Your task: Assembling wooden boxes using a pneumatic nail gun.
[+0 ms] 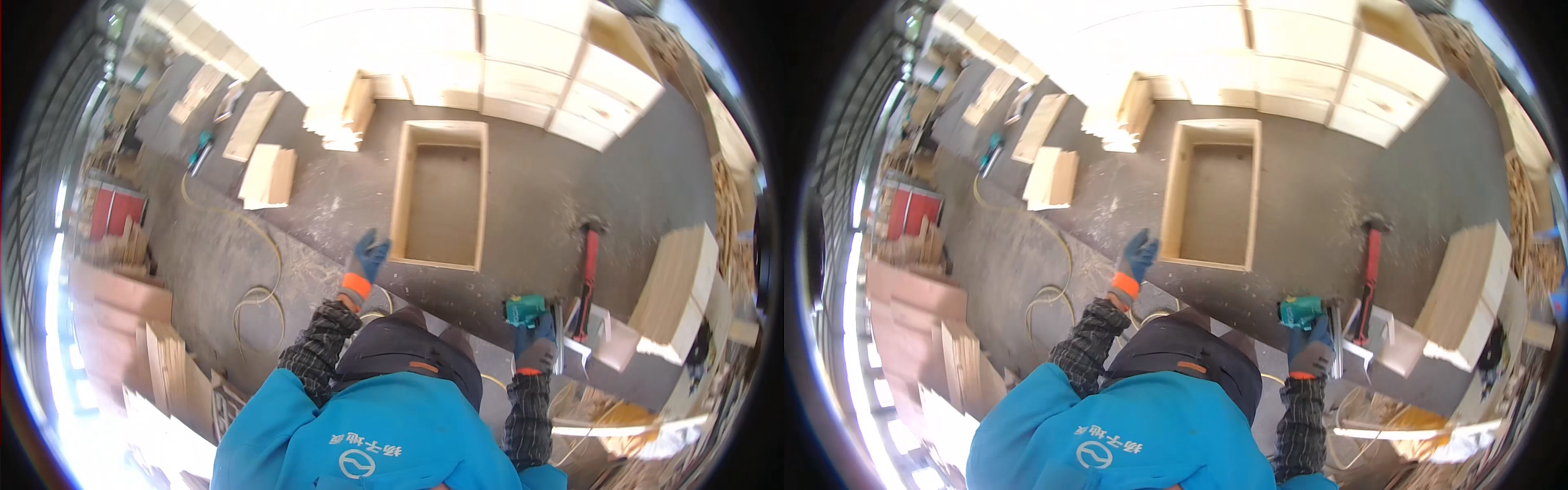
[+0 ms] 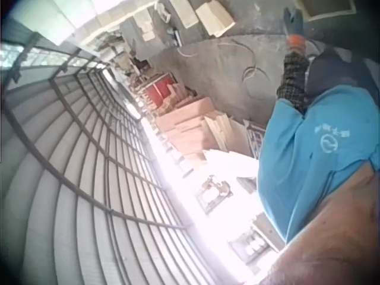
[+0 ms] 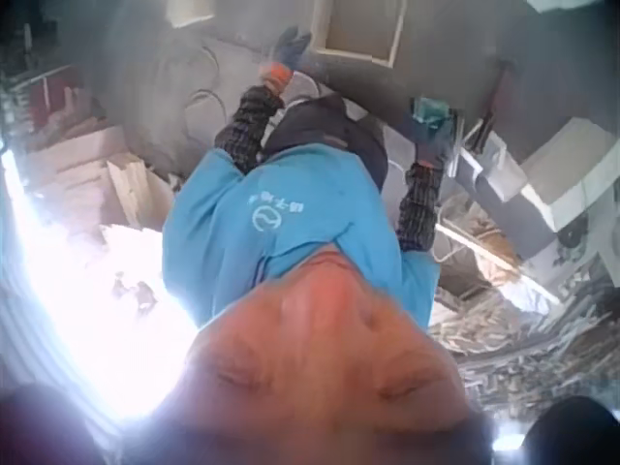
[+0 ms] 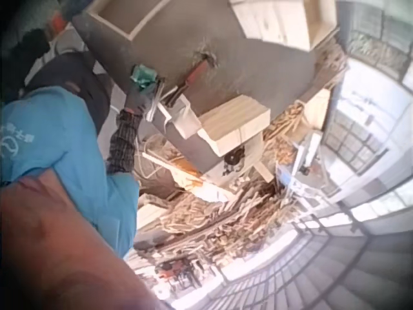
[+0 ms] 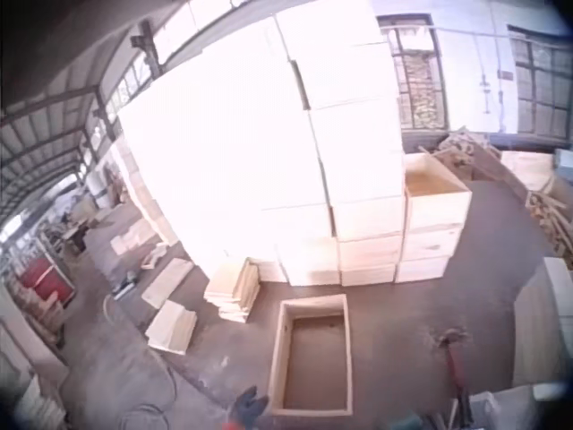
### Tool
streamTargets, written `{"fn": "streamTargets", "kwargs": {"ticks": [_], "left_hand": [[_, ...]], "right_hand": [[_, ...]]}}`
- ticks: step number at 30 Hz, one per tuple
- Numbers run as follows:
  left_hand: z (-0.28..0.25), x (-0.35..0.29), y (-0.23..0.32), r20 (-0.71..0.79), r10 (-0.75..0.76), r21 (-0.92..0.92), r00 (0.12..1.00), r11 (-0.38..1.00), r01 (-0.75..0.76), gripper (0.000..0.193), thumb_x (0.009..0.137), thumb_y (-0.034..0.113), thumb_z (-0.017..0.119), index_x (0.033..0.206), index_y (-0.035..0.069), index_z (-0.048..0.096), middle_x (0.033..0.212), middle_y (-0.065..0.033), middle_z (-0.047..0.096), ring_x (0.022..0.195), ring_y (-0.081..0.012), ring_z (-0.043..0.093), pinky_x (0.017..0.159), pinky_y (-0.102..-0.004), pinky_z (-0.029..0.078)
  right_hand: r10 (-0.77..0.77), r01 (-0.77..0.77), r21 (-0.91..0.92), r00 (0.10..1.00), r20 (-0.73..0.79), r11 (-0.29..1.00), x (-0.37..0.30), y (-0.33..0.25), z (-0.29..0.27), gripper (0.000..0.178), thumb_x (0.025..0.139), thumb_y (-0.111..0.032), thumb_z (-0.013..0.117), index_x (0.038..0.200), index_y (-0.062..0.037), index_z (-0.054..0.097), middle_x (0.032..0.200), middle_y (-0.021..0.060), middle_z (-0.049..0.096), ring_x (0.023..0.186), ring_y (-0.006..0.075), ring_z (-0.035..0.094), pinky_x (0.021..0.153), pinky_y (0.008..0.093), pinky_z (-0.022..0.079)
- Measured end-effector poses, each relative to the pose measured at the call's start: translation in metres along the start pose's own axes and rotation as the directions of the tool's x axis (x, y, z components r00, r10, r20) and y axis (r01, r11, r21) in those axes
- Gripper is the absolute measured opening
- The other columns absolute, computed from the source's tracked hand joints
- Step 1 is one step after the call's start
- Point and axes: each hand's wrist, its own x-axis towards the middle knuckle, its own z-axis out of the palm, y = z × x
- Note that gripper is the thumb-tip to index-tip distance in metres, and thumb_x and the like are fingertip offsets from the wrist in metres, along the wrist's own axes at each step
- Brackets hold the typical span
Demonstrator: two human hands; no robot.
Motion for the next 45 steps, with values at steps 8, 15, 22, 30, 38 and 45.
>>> {"fn": "streamTargets", "kwargs": {"ticks": [8, 15, 22, 30, 38, 45], "left_hand": [[0.049, -0.017, 0.024, -0.050, 0.033, 0.300, 0.998, 0.954, -0.017, 0.060, 0.093, 0.024, 0.075, 0.150, 0.009, 0.063, 0.125, -0.0278, 0.075, 0.120, -0.0473, 0.071, 0.101, -0.0492, 0.057], [-0.009, 0.013, 0.022, -0.051, -0.054, 0.371, 0.997, 0.926, 0.069, 0.057, 0.093, 0.018, 0.069, 0.149, 0.011, 0.065, 0.118, -0.0259, 0.076, 0.104, -0.0459, 0.075, 0.089, -0.0499, 0.060], [-0.113, 0.034, 0.109, 0.179, 0.416, 0.421, 0.892, 0.787, -0.451, 0.042, 0.100, 0.025, 0.073, 0.138, 0.007, 0.071, 0.110, -0.0178, 0.080, 0.098, -0.0347, 0.079, 0.086, -0.0404, 0.063], [-0.451, 0.275, 0.103, -0.684, -0.004, -0.086, 0.729, 0.993, -0.075, 0.044, 0.097, 0.025, 0.084, 0.129, -0.002, 0.073, 0.091, -0.0032, 0.075, 0.079, -0.0099, 0.067, 0.070, -0.0267, 0.055], [-0.568, 0.503, -0.032, -0.704, -0.167, 0.182, 0.690, 0.897, 0.403, 0.094, 0.085, 0.052, 0.090, 0.152, -0.002, 0.052, 0.127, -0.0212, 0.075, 0.107, -0.0351, 0.072, 0.093, -0.0414, 0.058], [-0.536, 0.536, 0.018, -0.676, -0.240, 0.212, 0.697, 0.843, 0.495, 0.098, 0.075, 0.056, 0.096, 0.142, -0.007, 0.060, 0.139, -0.0318, 0.069, 0.131, -0.0437, 0.068, 0.110, -0.0464, 0.055]], "right_hand": [[0.067, -0.072, 0.200, 0.997, 0.031, 0.977, 0.015, -0.080, -0.003, 0.034, 0.101, -0.029, 0.075, 0.125, -0.0086, 0.063, 0.107, 0.0193, 0.073, 0.099, 0.0383, 0.072, 0.088, 0.0487, 0.055], [0.025, -0.060, -0.110, 0.956, -0.294, 0.992, -0.011, -0.075, 0.062, 0.041, 0.101, -0.027, 0.071, 0.134, -0.0053, 0.063, 0.118, 0.0235, 0.075, 0.105, 0.0428, 0.072, 0.087, 0.0499, 0.057], [-0.016, -0.186, -0.561, 0.942, -0.335, 0.806, 0.021, -0.109, 0.126, 0.050, 0.105, -0.025, 0.065, 0.148, -0.0006, 0.059, 0.138, 0.0181, 0.070, 0.125, 0.0362, 0.067, 0.108, 0.0440, 0.051], [-0.155, 0.016, -0.712, 0.979, -0.131, 0.702, 0.033, -0.172, 0.163, 0.048, 0.106, -0.026, 0.063, 0.148, -0.0019, 0.060, 0.140, 0.0174, 0.070, 0.127, 0.0350, 0.066, 0.110, 0.0433, 0.050], [-0.220, 0.155, -0.758, 0.975, 0.016, 0.634, 0.042, -0.212, 0.205, 0.046, 0.107, -0.026, 0.062, 0.147, -0.0032, 0.062, 0.141, 0.0166, 0.069, 0.128, 0.0339, 0.065, 0.111, 0.0426, 0.049], [-0.223, 0.148, -0.842, 0.974, 0.034, 0.518, 0.054, -0.215, 0.189, 0.044, 0.108, -0.026, 0.061, 0.146, -0.0043, 0.063, 0.142, 0.0159, 0.069, 0.130, 0.0329, 0.065, 0.112, 0.0419, 0.049]]}}
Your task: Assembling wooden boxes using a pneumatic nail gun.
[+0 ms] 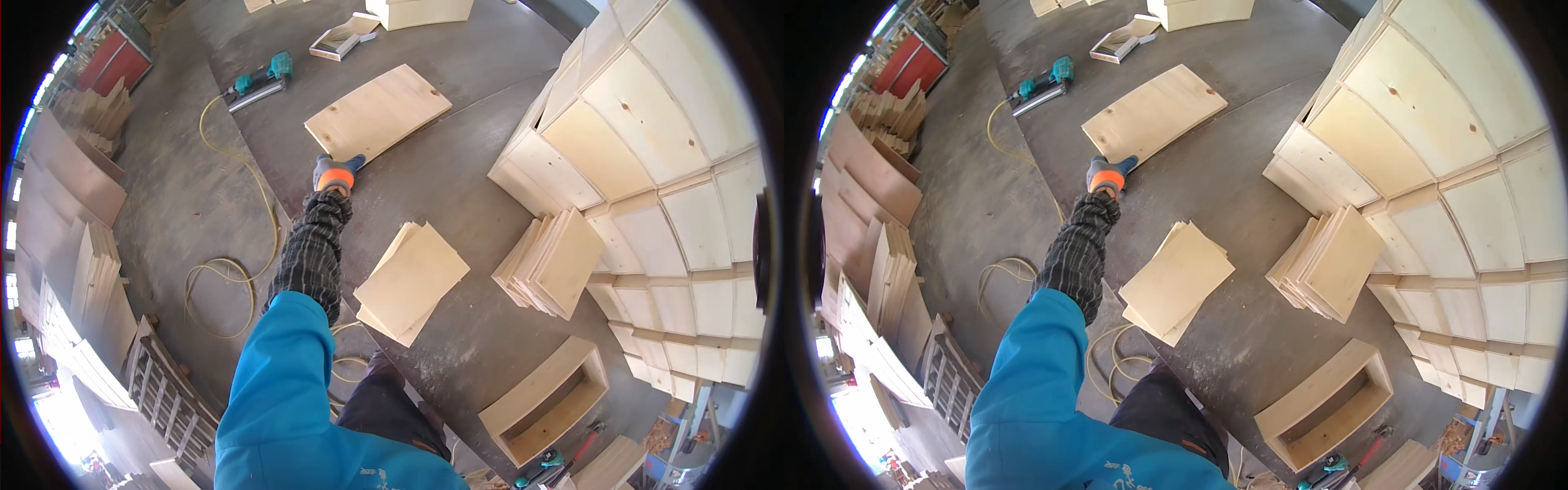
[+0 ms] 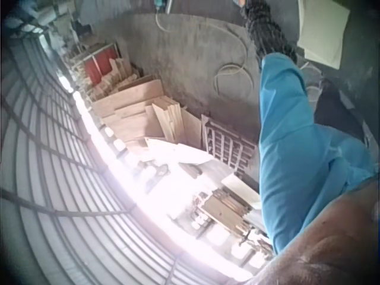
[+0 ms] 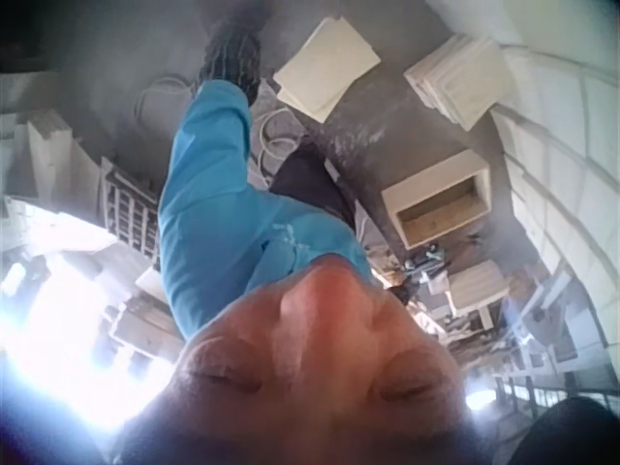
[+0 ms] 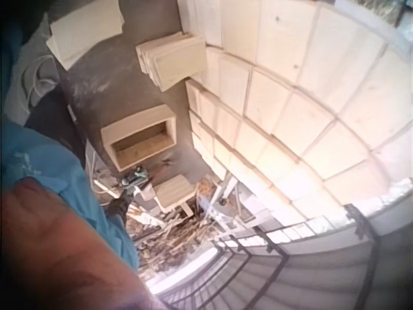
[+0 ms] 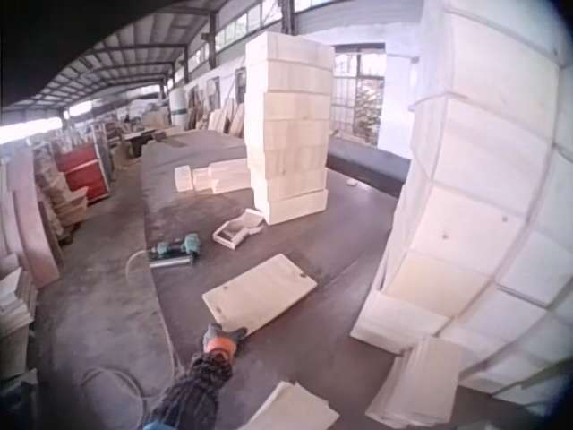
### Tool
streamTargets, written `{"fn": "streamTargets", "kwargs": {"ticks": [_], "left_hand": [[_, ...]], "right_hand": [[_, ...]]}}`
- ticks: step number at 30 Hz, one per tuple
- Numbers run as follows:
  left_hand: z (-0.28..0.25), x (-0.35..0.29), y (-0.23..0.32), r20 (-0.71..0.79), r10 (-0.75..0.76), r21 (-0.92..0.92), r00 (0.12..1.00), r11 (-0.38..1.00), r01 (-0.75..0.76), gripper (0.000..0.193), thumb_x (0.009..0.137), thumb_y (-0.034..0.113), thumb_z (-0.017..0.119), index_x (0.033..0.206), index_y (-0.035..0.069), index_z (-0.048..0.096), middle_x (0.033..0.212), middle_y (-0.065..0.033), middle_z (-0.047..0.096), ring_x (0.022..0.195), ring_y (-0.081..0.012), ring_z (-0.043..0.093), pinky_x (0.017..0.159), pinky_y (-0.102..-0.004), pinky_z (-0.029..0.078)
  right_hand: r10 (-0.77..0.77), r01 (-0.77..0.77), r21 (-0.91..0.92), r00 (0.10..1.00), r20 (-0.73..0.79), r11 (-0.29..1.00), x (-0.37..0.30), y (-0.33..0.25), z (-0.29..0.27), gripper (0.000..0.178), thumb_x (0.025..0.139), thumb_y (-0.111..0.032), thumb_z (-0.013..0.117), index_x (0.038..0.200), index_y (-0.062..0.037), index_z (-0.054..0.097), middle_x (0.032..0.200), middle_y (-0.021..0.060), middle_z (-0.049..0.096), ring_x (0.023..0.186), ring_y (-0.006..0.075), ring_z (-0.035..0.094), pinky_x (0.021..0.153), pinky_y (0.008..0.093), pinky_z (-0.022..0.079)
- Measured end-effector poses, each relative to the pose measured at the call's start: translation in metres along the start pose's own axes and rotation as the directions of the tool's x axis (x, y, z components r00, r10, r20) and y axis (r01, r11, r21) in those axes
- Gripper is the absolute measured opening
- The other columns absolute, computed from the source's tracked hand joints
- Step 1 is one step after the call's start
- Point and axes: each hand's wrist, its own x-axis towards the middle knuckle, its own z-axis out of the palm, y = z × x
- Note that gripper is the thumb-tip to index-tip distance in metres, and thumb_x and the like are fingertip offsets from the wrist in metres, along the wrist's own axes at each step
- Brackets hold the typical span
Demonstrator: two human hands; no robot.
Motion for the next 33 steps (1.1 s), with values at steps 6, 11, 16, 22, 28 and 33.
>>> {"fn": "streamTargets", "kwargs": {"ticks": [6, 11, 16, 22, 28, 33], "left_hand": [[0.002, 0.038, -0.032, -0.045, 0.069, 0.014, 0.997, 0.998, -0.069, 0.048, 0.084, 0.043, 0.095, 0.096, 0.000, 0.078, 0.077, -0.0124, 0.077, 0.059, -0.0277, 0.073, 0.058, -0.0405, 0.057], [-0.044, 0.052, -0.074, -0.007, 0.183, -0.292, 0.983, 0.940, -0.177, 0.039, 0.087, 0.039, 0.093, 0.091, 0.004, 0.078, 0.073, -0.0075, 0.073, 0.050, -0.0233, 0.062, 0.050, -0.0392, 0.050], [-0.094, -0.023, -0.026, 0.480, 0.008, -0.646, 0.878, 0.680, 0.347, 0.039, 0.093, 0.042, 0.085, 0.075, 0.017, 0.062, 0.056, 0.0014, 0.046, 0.038, -0.0165, 0.037, 0.039, -0.0355, 0.028], [-0.150, -0.118, -0.034, 0.533, 0.237, -0.828, 0.812, 0.346, 0.442, 0.035, 0.101, 0.039, 0.076, 0.077, 0.020, 0.060, 0.053, 0.0026, 0.044, 0.037, -0.0167, 0.033, 0.040, -0.0348, 0.024], [-0.199, -0.256, -0.097, 0.468, 0.362, -0.882, 0.807, 0.244, 0.402, 0.033, 0.112, 0.038, 0.058, 0.089, 0.015, 0.062, 0.053, 0.0015, 0.044, 0.038, -0.0150, 0.036, 0.039, -0.0341, 0.028], [-0.198, -0.373, -0.120, 0.487, 0.763, -0.854, 0.425, 0.311, 0.418, 0.042, 0.102, 0.035, 0.074, 0.106, -0.006, 0.066, 0.052, -0.0102, 0.054, 0.038, -0.0233, 0.051, 0.034, -0.0358, 0.037]], "right_hand": [[-0.093, 0.093, -0.027, 0.996, -0.007, 0.995, 0.024, 0.003, 0.000, 0.043, 0.109, -0.027, 0.060, 0.146, -0.0053, 0.064, 0.143, 0.0153, 0.069, 0.131, 0.0320, 0.065, 0.113, 0.0414, 0.048], [-0.205, 0.204, -0.031, 0.978, -0.030, 0.978, 0.061, 0.016, 0.003, 0.042, 0.109, -0.027, 0.059, 0.145, -0.0061, 0.065, 0.144, 0.0149, 0.069, 0.132, 0.0312, 0.064, 0.114, 0.0409, 0.047], [-0.245, 0.244, -0.112, 0.970, 0.002, 0.963, 0.064, 0.058, -0.006, 0.041, 0.110, -0.027, 0.058, 0.145, -0.0069, 0.066, 0.145, 0.0144, 0.068, 0.133, 0.0305, 0.064, 0.115, 0.0405, 0.047], [-0.360, 0.357, -0.118, 0.933, -0.006, 0.927, 0.082, 0.094, 0.032, 0.040, 0.111, -0.028, 0.057, 0.144, -0.0078, 0.067, 0.146, 0.0138, 0.068, 0.134, 0.0296, 0.063, 0.116, 0.0399, 0.046], [-0.431, 0.449, -0.221, 0.893, 0.128, 0.866, 0.000, 0.269, 0.117, 0.039, 0.111, -0.028, 0.056, 0.144, -0.0088, 0.068, 0.147, 0.0132, 0.068, 0.135, 0.0288, 0.063, 0.117, 0.0394, 0.046], [-0.024, -0.786, 0.567, 0.590, 0.807, -0.247, 0.004, 0.146, 0.087, 0.023, 0.106, -0.050, 0.066, 0.102, -0.0278, 0.065, 0.084, -0.0089, 0.059, 0.074, 0.0105, 0.060, 0.064, 0.0381, 0.052]]}}
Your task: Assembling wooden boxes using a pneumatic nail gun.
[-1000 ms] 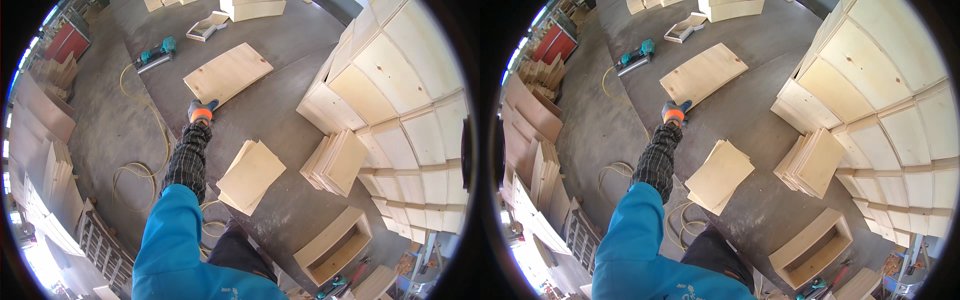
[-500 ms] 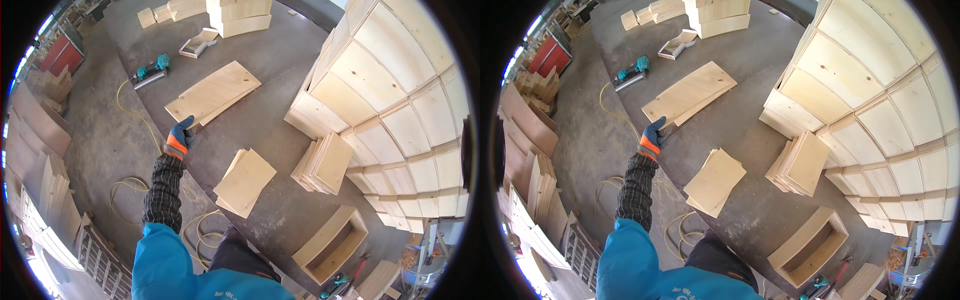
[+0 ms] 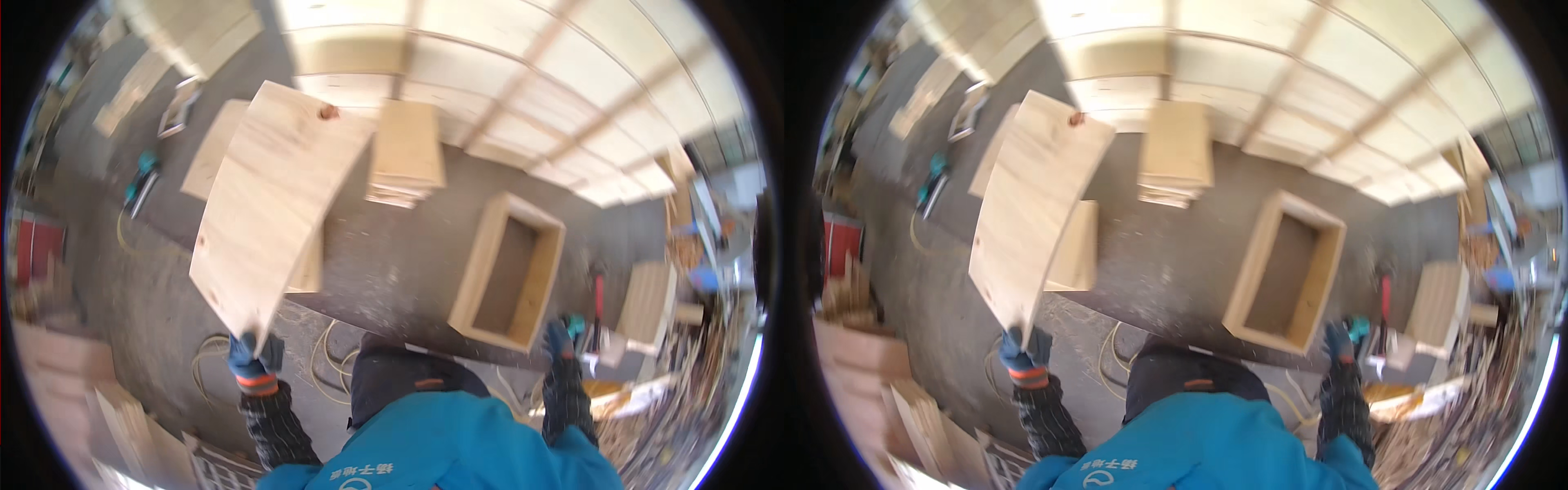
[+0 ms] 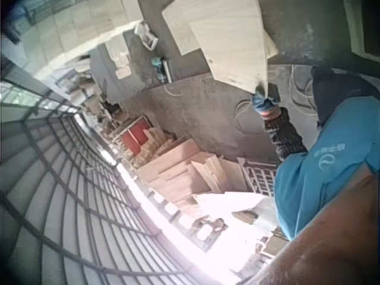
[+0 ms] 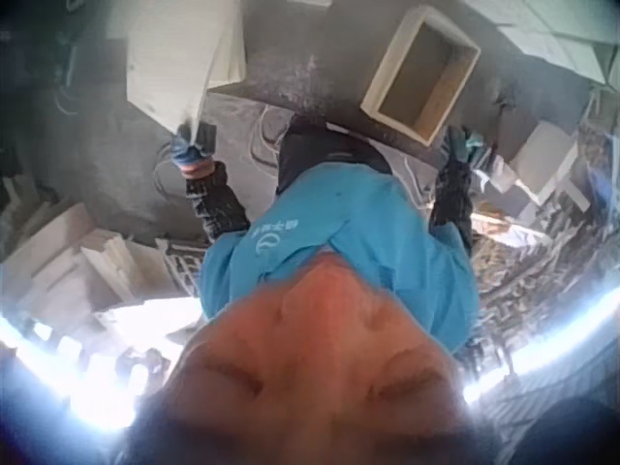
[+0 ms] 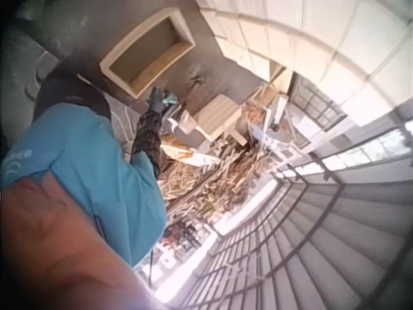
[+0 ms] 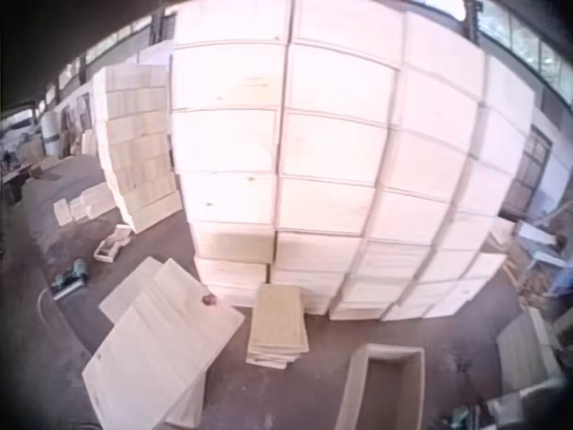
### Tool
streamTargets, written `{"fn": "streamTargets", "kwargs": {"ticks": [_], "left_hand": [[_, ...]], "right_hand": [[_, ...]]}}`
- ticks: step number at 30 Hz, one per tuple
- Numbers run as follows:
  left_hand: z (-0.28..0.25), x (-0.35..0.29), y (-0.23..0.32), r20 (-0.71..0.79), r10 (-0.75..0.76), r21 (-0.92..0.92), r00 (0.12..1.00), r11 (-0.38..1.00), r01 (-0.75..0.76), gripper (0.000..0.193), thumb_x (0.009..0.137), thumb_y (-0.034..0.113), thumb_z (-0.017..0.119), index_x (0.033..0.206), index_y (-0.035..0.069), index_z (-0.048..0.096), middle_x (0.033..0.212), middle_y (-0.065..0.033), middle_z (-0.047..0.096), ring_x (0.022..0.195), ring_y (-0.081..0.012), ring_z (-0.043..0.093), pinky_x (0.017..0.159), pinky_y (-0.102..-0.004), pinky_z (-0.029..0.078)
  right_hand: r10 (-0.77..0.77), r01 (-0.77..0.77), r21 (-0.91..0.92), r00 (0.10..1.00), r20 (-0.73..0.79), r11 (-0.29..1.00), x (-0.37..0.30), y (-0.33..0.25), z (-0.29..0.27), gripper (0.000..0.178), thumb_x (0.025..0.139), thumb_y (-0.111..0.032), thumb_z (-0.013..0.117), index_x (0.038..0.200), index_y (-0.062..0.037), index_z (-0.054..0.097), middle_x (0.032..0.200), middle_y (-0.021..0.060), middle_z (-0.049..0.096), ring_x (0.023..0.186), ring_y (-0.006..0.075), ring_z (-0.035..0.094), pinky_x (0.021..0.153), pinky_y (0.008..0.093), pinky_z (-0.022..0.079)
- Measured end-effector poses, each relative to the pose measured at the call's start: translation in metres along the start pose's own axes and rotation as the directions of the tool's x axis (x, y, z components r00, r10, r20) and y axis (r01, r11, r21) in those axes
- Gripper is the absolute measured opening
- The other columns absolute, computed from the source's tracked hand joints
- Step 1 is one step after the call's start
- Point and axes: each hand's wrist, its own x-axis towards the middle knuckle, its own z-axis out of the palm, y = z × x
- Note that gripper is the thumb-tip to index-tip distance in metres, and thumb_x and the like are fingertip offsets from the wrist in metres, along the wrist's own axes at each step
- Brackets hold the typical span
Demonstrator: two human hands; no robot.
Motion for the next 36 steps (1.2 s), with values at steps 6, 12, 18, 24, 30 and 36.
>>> {"fn": "streamTargets", "kwargs": {"ticks": [6, 12, 18, 24, 30, 36], "left_hand": [[0.128, -0.058, -0.144, -0.093, -0.405, -0.030, 0.909, 0.914, 0.404, 0.073, 0.094, 0.032, 0.085, 0.150, 0.000, 0.050, 0.069, -0.0106, 0.065, 0.046, -0.0235, 0.057, 0.040, -0.0363, 0.041], [0.272, -0.077, -0.285, -0.177, -0.590, -0.005, 0.788, 0.801, 0.598, 0.026, 0.108, 0.034, 0.067, 0.115, 0.009, 0.064, 0.075, -0.0067, 0.056, 0.061, -0.0225, 0.052, 0.057, -0.0367, 0.042], [0.317, -0.098, -0.312, 0.140, -0.620, -0.307, 0.772, 0.714, 0.629, 0.031, 0.112, 0.035, 0.060, 0.111, 0.004, 0.063, 0.071, -0.0027, 0.053, 0.058, -0.0174, 0.053, 0.056, -0.0346, 0.044], [0.407, -0.115, -0.317, 0.516, -0.504, -0.600, 0.692, 0.364, 0.712, 0.049, 0.112, 0.034, 0.059, 0.143, -0.004, 0.058, 0.070, 0.0007, 0.056, 0.047, -0.0120, 0.052, 0.045, -0.0297, 0.043], [0.404, -0.120, -0.323, 0.674, -0.397, -0.600, 0.623, 0.198, 0.775, 0.047, 0.110, 0.045, 0.062, 0.126, 0.001, 0.066, 0.073, -0.0019, 0.067, 0.048, -0.0144, 0.062, 0.043, -0.0289, 0.051], [0.259, -0.118, -0.315, -0.177, -0.653, 0.112, 0.737, 0.730, 0.674, 0.087, 0.106, 0.078, 0.041, 0.130, -0.001, 0.066, 0.101, -0.0165, 0.075, 0.079, -0.0287, 0.075, 0.068, -0.0400, 0.065]], "right_hand": [[-0.090, 0.142, -0.330, 0.981, 0.169, 0.933, -0.051, -0.046, 0.071, 0.061, 0.109, -0.050, 0.059, 0.143, 0.0002, 0.067, 0.108, 0.0159, 0.080, 0.084, 0.0201, 0.076, 0.068, 0.0367, 0.060], [-0.629, 0.655, -0.018, 0.732, 0.263, 0.755, -0.042, 0.000, 0.099, 0.055, 0.112, -0.044, 0.049, 0.135, 0.0008, 0.070, 0.109, 0.0183, 0.079, 0.098, 0.0240, 0.074, 0.090, 0.0415, 0.056], [-0.501, 0.503, 0.045, 0.842, 0.202, 0.863, -0.105, -0.053, 0.036, 0.056, 0.111, -0.036, 0.064, 0.153, -0.0001, 0.057, 0.133, 0.0165, 0.072, 0.120, 0.0212, 0.069, 0.101, 0.0374, 0.054], [-0.663, 0.255, 0.698, 0.629, 0.406, 0.670, -0.105, -0.107, 0.055, 0.086, 0.104, -0.053, 0.071, 0.167, -0.0056, 0.037, 0.153, 0.0141, 0.059, 0.137, 0.0264, 0.061, 0.112, 0.0430, 0.052], [-0.617, 0.246, 0.614, 0.593, 0.517, 0.750, -0.072, -0.095, 0.072, 0.081, 0.099, -0.058, 0.075, 0.149, 0.0034, 0.058, 0.135, 0.0124, 0.072, 0.119, 0.0204, 0.070, 0.100, 0.0404, 0.058], [-0.421, 0.370, 0.388, 0.905, 0.054, 0.844, -0.160, -0.132, 0.038, 0.047, 0.101, -0.037, 0.078, 0.125, 0.0026, 0.076, 0.109, 0.0081, 0.080, 0.093, 0.0154, 0.075, 0.082, 0.0346, 0.060]]}}
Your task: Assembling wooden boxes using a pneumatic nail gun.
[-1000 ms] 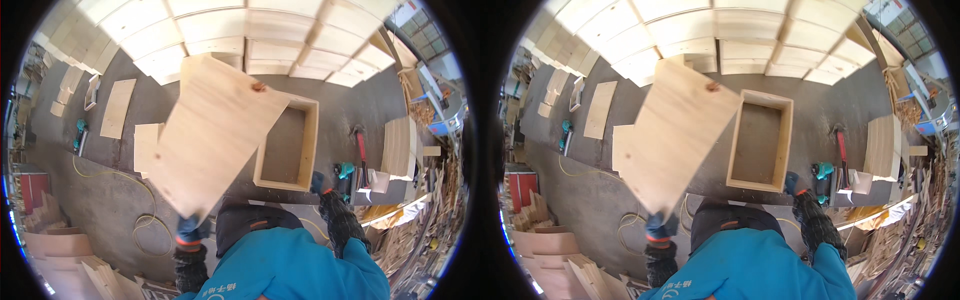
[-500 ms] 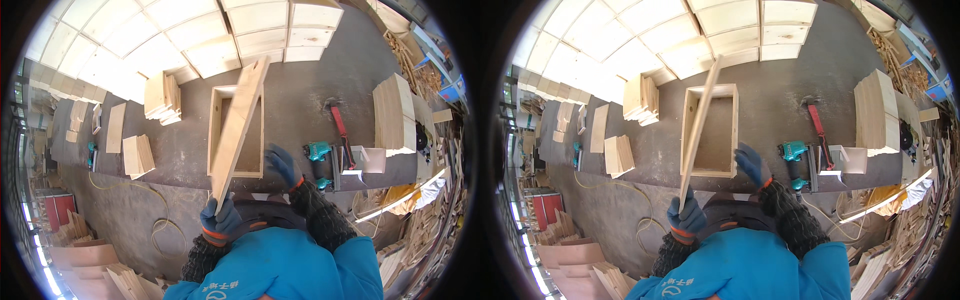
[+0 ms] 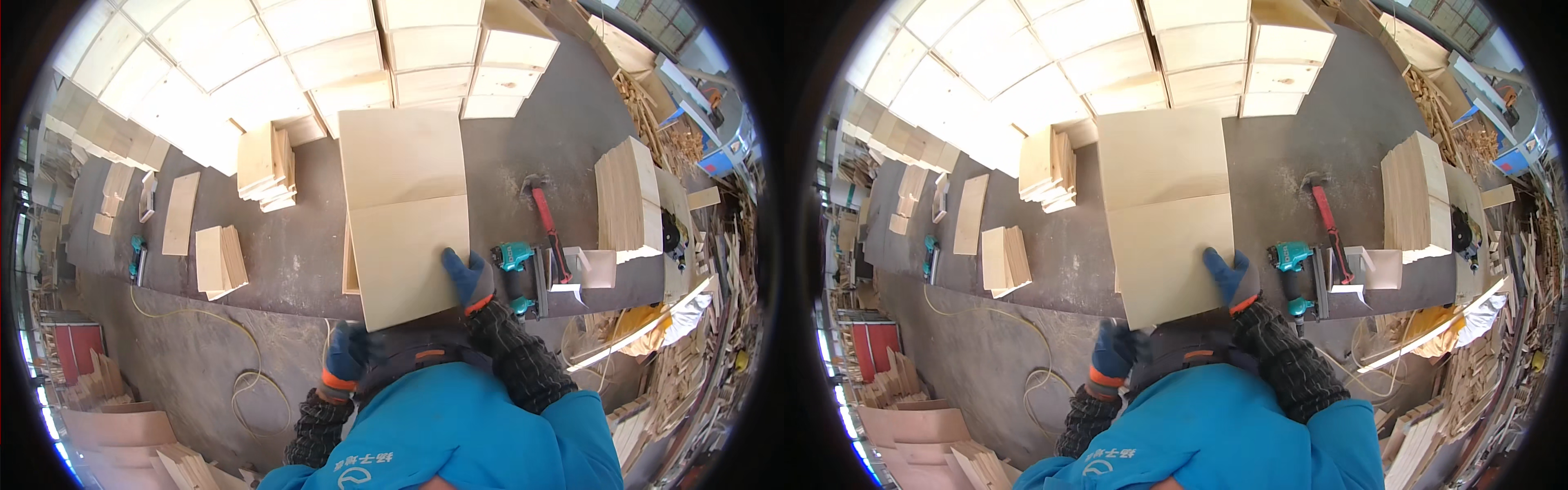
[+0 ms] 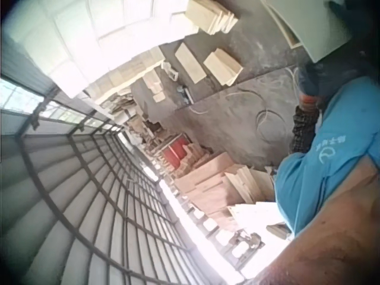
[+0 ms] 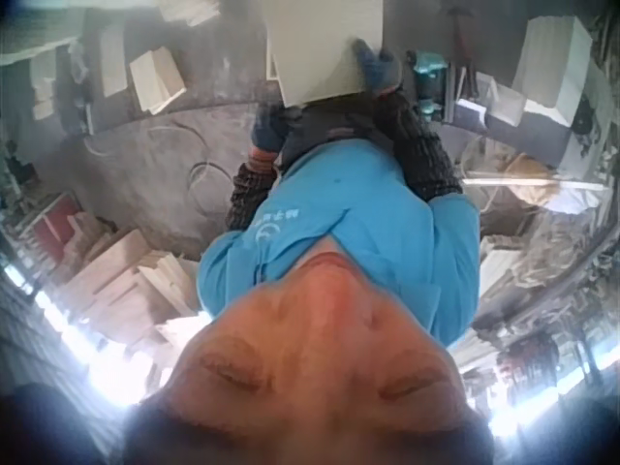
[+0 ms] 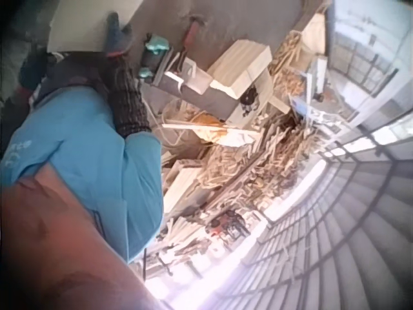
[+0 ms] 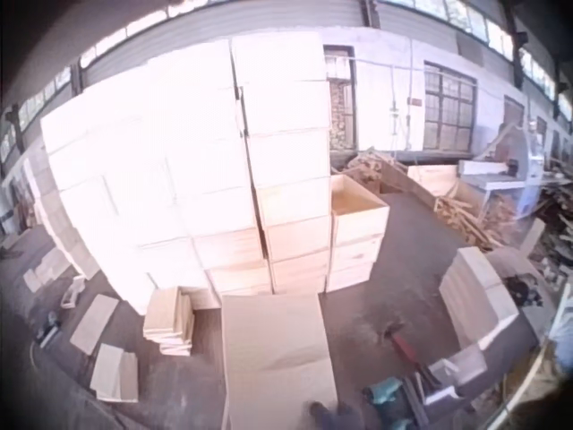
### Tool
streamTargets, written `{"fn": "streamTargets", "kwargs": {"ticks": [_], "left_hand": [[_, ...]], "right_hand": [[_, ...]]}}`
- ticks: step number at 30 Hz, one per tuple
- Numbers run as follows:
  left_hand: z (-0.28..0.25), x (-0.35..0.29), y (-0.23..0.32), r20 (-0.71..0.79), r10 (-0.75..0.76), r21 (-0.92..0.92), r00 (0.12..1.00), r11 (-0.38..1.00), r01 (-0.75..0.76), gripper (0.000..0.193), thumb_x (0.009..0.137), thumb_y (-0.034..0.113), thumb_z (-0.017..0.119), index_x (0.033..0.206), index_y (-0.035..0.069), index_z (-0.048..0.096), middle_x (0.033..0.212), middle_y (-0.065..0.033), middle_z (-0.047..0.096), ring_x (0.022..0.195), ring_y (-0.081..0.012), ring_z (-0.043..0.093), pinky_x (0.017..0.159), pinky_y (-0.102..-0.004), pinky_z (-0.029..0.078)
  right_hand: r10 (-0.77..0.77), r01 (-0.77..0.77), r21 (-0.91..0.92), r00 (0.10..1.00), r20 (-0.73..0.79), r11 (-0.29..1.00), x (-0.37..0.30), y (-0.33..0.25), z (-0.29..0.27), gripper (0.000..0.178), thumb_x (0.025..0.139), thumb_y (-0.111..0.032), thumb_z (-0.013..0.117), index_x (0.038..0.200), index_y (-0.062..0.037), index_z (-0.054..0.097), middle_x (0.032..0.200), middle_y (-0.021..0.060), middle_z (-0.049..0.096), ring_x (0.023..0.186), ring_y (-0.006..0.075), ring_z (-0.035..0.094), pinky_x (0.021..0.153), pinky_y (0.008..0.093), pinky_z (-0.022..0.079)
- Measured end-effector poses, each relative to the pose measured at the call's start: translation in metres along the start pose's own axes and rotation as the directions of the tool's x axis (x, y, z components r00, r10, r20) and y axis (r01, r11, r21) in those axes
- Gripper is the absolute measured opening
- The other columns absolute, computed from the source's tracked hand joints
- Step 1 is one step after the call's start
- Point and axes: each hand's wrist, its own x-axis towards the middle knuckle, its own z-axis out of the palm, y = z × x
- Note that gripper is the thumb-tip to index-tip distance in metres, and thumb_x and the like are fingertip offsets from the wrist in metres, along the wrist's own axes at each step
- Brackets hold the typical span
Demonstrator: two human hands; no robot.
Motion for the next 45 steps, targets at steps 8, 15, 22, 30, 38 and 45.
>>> {"fn": "streamTargets", "kwargs": {"ticks": [8, 15, 22, 30, 38, 45], "left_hand": [[0.017, 0.042, 0.045, -0.064, 0.228, 0.488, 0.972, 0.856, -0.169, 0.060, 0.109, 0.015, 0.063, 0.162, -0.004, 0.043, 0.117, -0.0162, 0.075, 0.085, -0.0210, 0.077, 0.073, -0.0369, 0.067], [-0.013, 0.078, 0.055, -0.056, 0.294, 0.435, 0.954, 0.868, -0.242, 0.054, 0.107, 0.013, 0.067, 0.156, -0.005, 0.052, 0.111, -0.0143, 0.075, 0.078, -0.0178, 0.074, 0.068, -0.0329, 0.065], [-0.042, 0.083, 0.054, 0.011, 0.576, 0.918, 0.818, 0.318, -0.236, 0.064, 0.099, 0.024, 0.080, 0.155, 0.002, 0.057, 0.144, -0.0202, 0.062, 0.089, -0.0214, 0.072, 0.078, -0.0352, 0.062], [-0.039, 0.107, 0.038, 0.156, 0.451, 0.874, 0.879, 0.351, -0.335, 0.077, 0.095, 0.029, 0.084, 0.157, -0.003, 0.050, 0.148, -0.0260, 0.059, 0.124, -0.0353, 0.067, 0.097, -0.0420, 0.060], [-0.044, 0.126, 0.043, 0.294, 0.419, 0.863, 0.859, 0.270, -0.427, 0.070, 0.096, 0.013, 0.080, 0.157, -0.003, 0.050, 0.140, -0.0295, 0.068, 0.119, -0.0334, 0.074, 0.097, -0.0429, 0.061], [-0.007, 0.162, 0.049, 0.546, 0.470, 0.828, 0.694, -0.174, -0.533, 0.068, 0.100, 0.020, 0.078, 0.155, -0.008, 0.050, 0.148, -0.0342, 0.062, 0.134, -0.0461, 0.065, 0.108, -0.0458, 0.056]], "right_hand": [[0.110, -0.176, -0.368, 0.975, -0.194, 0.913, 0.011, 0.032, 0.037, 0.055, 0.099, -0.048, 0.080, 0.118, 0.0041, 0.079, 0.100, 0.0175, 0.082, 0.088, 0.0237, 0.078, 0.081, 0.0372, 0.060], [-0.018, -0.029, -0.522, 0.996, -0.085, 0.853, 0.037, 0.043, 0.050, 0.059, 0.100, -0.051, 0.075, 0.121, 0.0044, 0.076, 0.100, 0.0224, 0.081, 0.091, 0.0315, 0.079, 0.082, 0.0423, 0.060], [0.091, -0.124, -0.679, 0.992, -0.084, 0.723, 0.001, 0.023, 0.016, 0.072, 0.092, -0.048, 0.081, 0.138, 0.0045, 0.066, 0.115, 0.0296, 0.077, 0.114, 0.0460, 0.073, 0.097, 0.0508, 0.057], [-0.288, 0.346, -0.788, 0.931, 0.223, 0.510, -0.017, 0.107, 0.012, 0.086, 0.094, -0.044, 0.079, 0.159, 0.0010, 0.043, 0.126, 0.0319, 0.071, 0.117, 0.0480, 0.070, 0.100, 0.0532, 0.057], [-0.184, 0.273, -0.881, 0.959, 0.216, 0.387, -0.010, 0.118, -0.002, 0.065, 0.101, -0.033, 0.072, 0.153, -0.0004, 0.052, 0.129, 0.0294, 0.071, 0.110, 0.0489, 0.071, 0.091, 0.0545, 0.059], [-0.421, 0.444, -0.735, 0.876, 0.235, 0.512, 0.045, 0.088, -0.029, 0.053, 0.104, -0.032, 0.069, 0.148, -0.0032, 0.059, 0.126, 0.0294, 0.073, 0.110, 0.0480, 0.072, 0.091, 0.0513, 0.060]]}}
